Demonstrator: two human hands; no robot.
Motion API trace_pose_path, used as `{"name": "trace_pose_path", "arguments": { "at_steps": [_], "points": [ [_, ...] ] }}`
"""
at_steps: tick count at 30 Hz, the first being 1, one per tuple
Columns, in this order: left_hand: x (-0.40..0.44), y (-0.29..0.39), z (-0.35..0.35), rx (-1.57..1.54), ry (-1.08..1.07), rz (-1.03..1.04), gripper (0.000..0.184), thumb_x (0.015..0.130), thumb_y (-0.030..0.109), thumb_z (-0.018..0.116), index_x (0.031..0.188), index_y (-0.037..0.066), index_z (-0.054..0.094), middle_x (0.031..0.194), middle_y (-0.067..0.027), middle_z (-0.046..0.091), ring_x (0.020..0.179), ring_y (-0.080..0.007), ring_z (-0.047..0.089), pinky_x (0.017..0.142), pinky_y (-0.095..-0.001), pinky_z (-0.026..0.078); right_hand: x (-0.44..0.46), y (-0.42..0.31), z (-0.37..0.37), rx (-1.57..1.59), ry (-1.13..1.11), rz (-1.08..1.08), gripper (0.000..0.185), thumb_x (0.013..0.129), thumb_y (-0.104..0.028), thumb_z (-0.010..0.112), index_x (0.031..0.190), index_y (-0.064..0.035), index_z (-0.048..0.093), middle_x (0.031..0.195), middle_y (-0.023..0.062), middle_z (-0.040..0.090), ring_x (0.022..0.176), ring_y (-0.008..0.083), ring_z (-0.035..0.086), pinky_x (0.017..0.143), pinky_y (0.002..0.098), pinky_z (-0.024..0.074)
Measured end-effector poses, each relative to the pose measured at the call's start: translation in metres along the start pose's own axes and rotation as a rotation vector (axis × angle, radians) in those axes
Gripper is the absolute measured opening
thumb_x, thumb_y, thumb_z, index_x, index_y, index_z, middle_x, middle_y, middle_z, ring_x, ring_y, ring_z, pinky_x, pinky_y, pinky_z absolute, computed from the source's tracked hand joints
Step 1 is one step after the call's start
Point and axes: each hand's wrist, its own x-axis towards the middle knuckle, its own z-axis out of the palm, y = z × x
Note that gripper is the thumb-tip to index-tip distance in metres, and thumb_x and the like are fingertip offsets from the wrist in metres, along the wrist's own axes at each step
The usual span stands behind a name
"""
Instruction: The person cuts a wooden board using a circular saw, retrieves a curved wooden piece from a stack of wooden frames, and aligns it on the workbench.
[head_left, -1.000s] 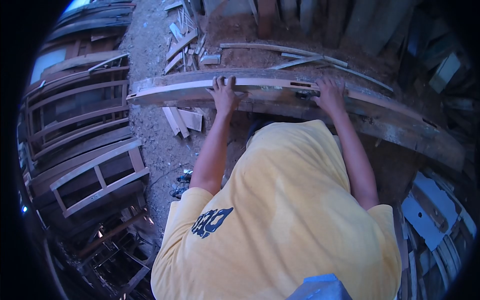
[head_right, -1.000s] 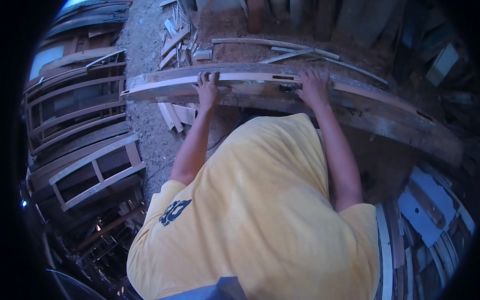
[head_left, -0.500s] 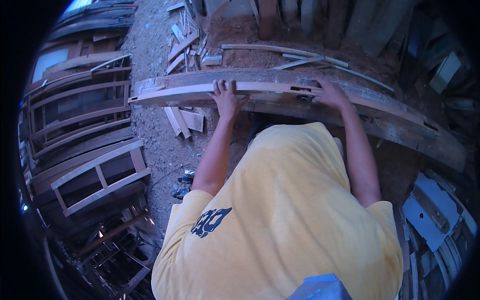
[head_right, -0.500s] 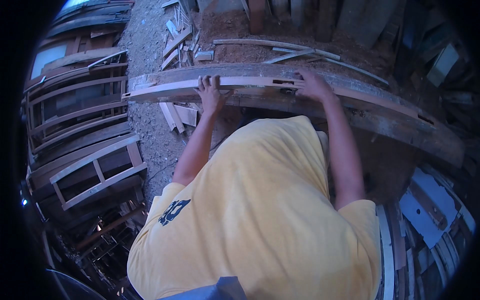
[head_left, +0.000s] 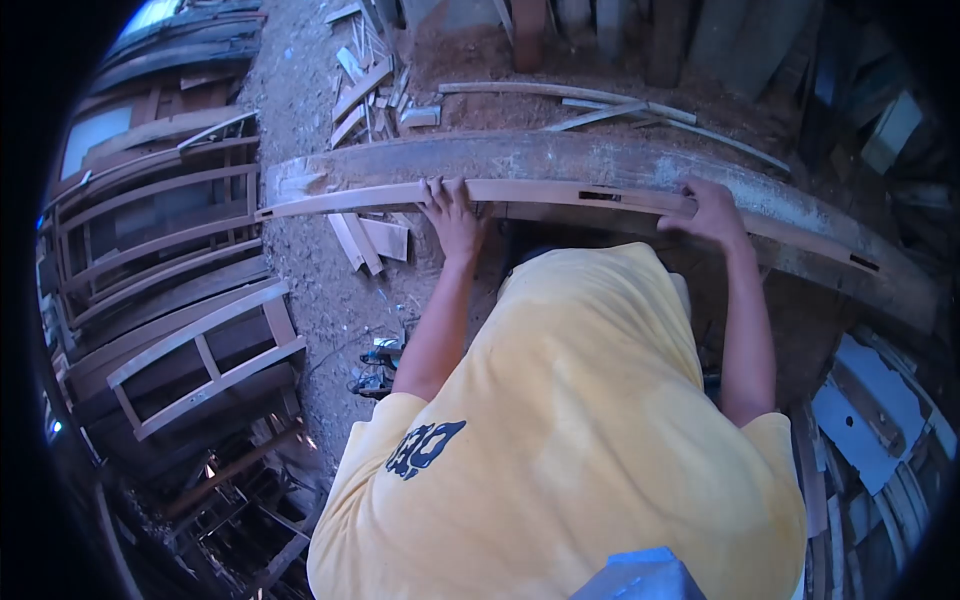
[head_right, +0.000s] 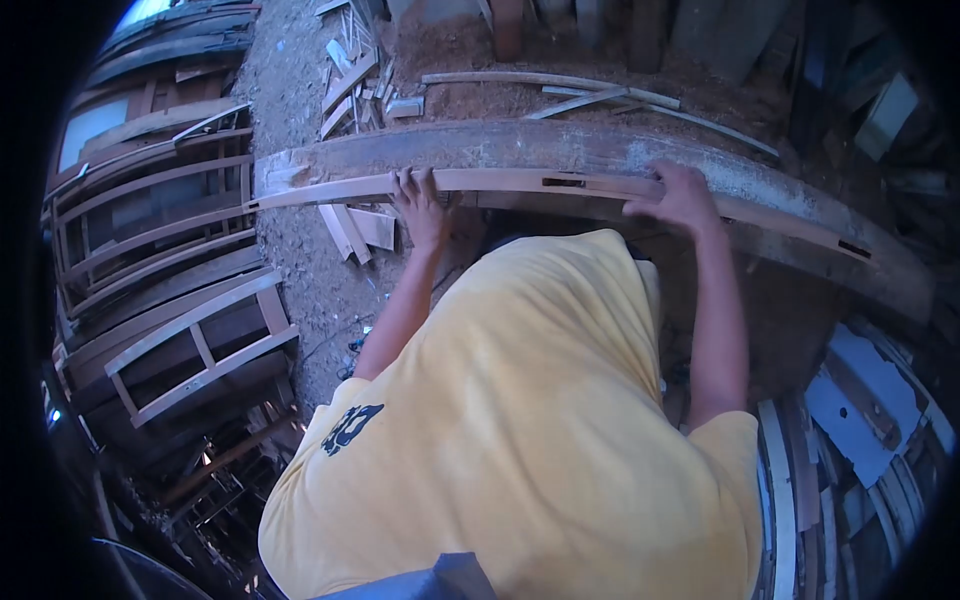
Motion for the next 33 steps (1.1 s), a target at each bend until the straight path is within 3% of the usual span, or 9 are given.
{"name": "trace_pose_path", "arguments": {
  "at_steps": [3,4,7,12,13,17,19,29,33],
  "points": [
    [0.005,-0.005,0.004,-0.003,-0.029,0.003,0.08,0.077,0.05,0.082,0.139,0.014,0.047,0.149,-0.0236,0.034,0.147,-0.0524,0.019,0.115,-0.0715,0.021,-0.008,-0.002,0.02,-0.24,0.11,-0.158,0.055,0.069,-0.039,0.088,0.113,-0.0129,0.07,0.099,0.0115,0.073,0.103,0.0283,0.069,0.113,0.0476,0.038],
    [0.006,-0.005,0.004,-0.027,-0.043,0.003,0.081,0.077,0.056,0.08,0.14,0.016,0.047,0.151,-0.0224,0.031,0.149,-0.0515,0.016,0.114,-0.0763,0.02,-0.003,0.004,0.026,-0.239,0.109,-0.158,0.055,0.069,-0.039,0.088,0.113,-0.0129,0.07,0.099,0.0115,0.073,0.103,0.0283,0.069,0.113,0.0476,0.038],
    [0.013,0.0,0.002,0.023,-0.1,-0.041,0.083,0.075,0.05,0.085,0.139,0.014,0.046,0.151,-0.0241,0.034,0.147,-0.0517,0.019,0.117,-0.0678,0.021,0.003,0.008,0.033,-0.318,0.138,-0.097,0.044,0.068,-0.031,0.088,0.104,-0.0122,0.07,0.096,0.0115,0.073,0.1,0.029,0.069,0.111,0.0477,0.0399],
    [0.017,-0.003,0.005,-0.019,-0.107,-0.035,0.085,0.075,0.056,0.083,0.14,0.015,0.045,0.152,-0.0224,0.032,0.149,-0.0509,0.017,0.115,-0.0719,0.021,0.006,0.002,0.027,-0.227,0.126,-0.056,0.031,0.07,-0.025,0.085,0.095,-0.0114,0.072,0.093,0.0118,0.074,0.096,0.0307,0.069,0.11,0.0479,0.0409],
    [0.017,-0.005,0.006,-0.033,-0.113,-0.036,0.085,0.076,0.06,0.08,0.14,0.017,0.044,0.151,-0.0212,0.031,0.15,-0.051,0.015,0.113,-0.0759,0.021,0.005,0.003,0.028,-0.227,0.127,-0.056,0.031,0.07,-0.025,0.085,0.095,-0.0114,0.072,0.093,0.0118,0.074,0.096,0.0307,0.069,0.11,0.0479,0.0409],
    [0.011,-0.005,0.006,-0.055,-0.07,-0.001,0.084,0.076,0.056,0.082,0.14,0.017,0.044,0.152,-0.0214,0.03,0.15,-0.0509,0.014,0.114,-0.075,0.021,0.004,0.008,0.033,-0.246,0.127,-0.059,0.035,0.068,-0.026,0.086,0.098,-0.0133,0.073,0.09,0.0122,0.075,0.095,0.0297,0.07,0.109,0.0475,0.0418],
    [0.01,0.0,0.003,-0.02,-0.061,-0.03,0.085,0.075,0.051,0.085,0.14,0.013,0.045,0.151,-0.0264,0.035,0.147,-0.0518,0.019,0.12,-0.0624,0.02,0.002,0.009,0.034,-0.231,0.143,-0.075,0.035,0.068,-0.026,0.086,0.098,-0.0138,0.073,0.09,0.0123,0.075,0.094,0.0293,0.071,0.108,0.0473,0.042],
    [0.011,0.002,-0.001,-0.028,-0.066,-0.027,0.085,0.076,0.05,0.085,0.14,0.013,0.045,0.15,-0.0261,0.035,0.147,-0.0523,0.019,0.12,-0.0616,0.02,-0.001,0.007,0.034,-0.234,0.141,-0.061,0.038,0.068,-0.025,0.086,0.102,-0.0142,0.074,0.095,0.0115,0.075,0.097,0.028,0.07,0.108,0.0471,0.0424],
    [0.006,0.003,-0.004,0.006,-0.075,-0.067,0.079,0.074,0.046,0.086,0.138,0.017,0.05,0.15,-0.0209,0.037,0.148,-0.0474,0.022,0.118,-0.0679,0.017,-0.007,0.005,0.037,-0.222,0.192,-0.074,0.039,0.068,-0.022,0.085,0.104,-0.014,0.074,0.099,0.0108,0.075,0.1,0.0275,0.07,0.108,0.0466,0.0419]
  ]
}}
